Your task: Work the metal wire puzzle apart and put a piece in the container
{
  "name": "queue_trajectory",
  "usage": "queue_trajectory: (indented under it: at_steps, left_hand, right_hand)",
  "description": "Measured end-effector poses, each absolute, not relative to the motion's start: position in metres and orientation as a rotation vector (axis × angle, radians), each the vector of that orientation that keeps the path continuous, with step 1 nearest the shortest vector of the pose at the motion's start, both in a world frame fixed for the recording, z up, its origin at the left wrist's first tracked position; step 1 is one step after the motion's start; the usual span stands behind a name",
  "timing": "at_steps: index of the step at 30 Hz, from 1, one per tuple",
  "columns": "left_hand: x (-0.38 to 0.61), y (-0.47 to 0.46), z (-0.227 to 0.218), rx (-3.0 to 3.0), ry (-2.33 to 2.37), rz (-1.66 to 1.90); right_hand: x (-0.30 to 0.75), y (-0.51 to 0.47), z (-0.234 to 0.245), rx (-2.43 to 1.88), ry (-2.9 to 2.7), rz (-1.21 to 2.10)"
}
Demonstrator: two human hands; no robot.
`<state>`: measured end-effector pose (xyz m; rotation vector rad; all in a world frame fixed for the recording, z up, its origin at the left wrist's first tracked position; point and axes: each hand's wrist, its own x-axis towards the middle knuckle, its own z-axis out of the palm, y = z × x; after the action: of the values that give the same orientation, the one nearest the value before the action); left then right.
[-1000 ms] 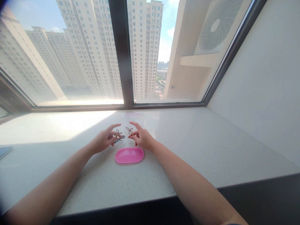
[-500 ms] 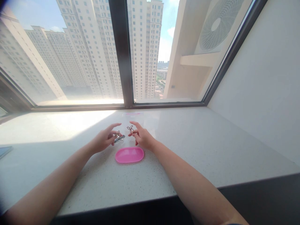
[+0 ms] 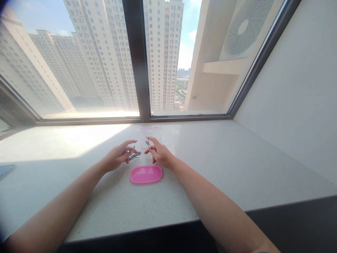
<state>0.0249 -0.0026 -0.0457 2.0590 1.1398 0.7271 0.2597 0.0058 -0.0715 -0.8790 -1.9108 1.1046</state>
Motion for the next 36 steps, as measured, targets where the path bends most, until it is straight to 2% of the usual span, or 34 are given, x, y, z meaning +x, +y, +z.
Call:
queue_trajectory:
  at_steps: [23, 36]
  left_hand:
    - [0.0249, -0.0007, -0.0484, 2.044, 1.135, 0.721]
    - [0.0229, 0.0015, -0.0462, 1.986, 1.3, 0.836]
  right_hand:
    - [0.2594, 0.006, -0.0705, -0.88, -1.906, 1.146]
    - [0.2594, 0.0055, -0.0718, -0.871, -1.903, 1.141]
